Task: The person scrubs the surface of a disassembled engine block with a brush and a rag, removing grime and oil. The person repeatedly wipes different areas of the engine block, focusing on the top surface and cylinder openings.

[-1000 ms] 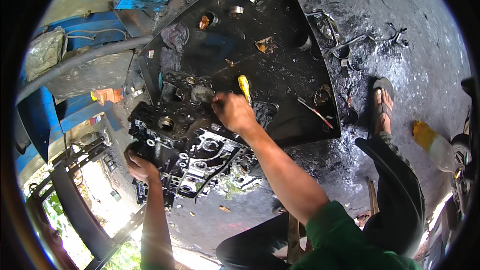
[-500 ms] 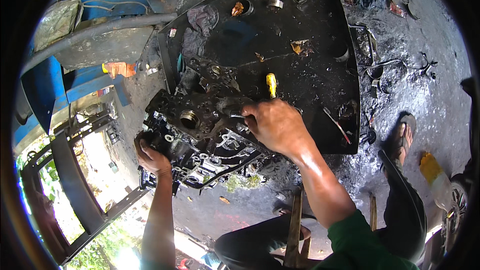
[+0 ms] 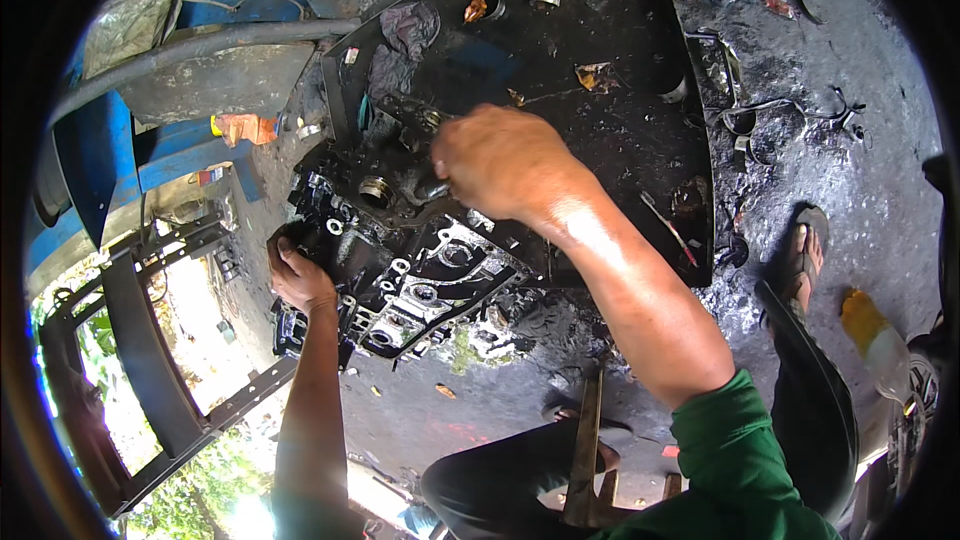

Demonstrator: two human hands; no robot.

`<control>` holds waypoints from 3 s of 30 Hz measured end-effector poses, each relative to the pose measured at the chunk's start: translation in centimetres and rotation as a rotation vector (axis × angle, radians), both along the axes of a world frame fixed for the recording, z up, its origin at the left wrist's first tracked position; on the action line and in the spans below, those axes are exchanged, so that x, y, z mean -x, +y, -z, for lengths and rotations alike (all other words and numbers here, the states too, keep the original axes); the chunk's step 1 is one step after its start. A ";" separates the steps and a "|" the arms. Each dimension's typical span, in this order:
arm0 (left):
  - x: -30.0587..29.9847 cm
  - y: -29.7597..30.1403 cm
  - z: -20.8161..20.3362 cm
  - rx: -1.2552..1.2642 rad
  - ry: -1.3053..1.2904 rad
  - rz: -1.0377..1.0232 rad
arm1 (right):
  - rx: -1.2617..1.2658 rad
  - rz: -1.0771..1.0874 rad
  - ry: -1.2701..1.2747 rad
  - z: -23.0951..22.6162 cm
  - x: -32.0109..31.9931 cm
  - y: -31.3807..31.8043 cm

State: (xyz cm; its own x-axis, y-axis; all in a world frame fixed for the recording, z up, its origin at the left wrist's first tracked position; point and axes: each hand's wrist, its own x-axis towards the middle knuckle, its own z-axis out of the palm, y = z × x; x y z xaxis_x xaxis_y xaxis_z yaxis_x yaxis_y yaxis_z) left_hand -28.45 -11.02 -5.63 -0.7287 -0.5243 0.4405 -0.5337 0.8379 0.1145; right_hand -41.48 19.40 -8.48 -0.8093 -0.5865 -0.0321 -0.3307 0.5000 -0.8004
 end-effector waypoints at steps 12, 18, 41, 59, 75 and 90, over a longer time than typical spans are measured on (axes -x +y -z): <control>0.3 0.1 -0.1 -0.001 0.032 0.116 | 1.102 0.520 -0.839 5.5 0.0 -7.4; 0.4 0.6 -0.2 -0.069 0.039 0.058 | 1.479 0.793 -1.038 5.9 0.6 -12.3; 0.2 0.0 0.0 -0.021 0.032 0.075 | 1.884 0.870 -1.416 1.3 -2.1 -0.6; -0.2 -0.6 0.3 0.041 -0.007 -0.025 | 0.314 0.918 -0.683 17.3 -2.1 -6.9; 0.2 -0.2 0.1 0.022 0.036 0.108 | -0.635 -0.315 0.339 26.0 6.5 -7.3; 0.4 0.9 -0.2 -0.033 0.085 0.099 | -0.808 -0.715 -0.455 20.5 -13.0 11.1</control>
State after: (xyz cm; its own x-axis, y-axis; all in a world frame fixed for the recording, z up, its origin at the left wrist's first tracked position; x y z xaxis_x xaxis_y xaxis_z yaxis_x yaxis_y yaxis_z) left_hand -28.85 -10.08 -5.45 -0.7388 -0.4667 0.4862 -0.4355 0.8812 0.1840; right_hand -28.52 30.53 -28.95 -0.1212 -0.5805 -0.8052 -0.5077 0.7333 -0.4522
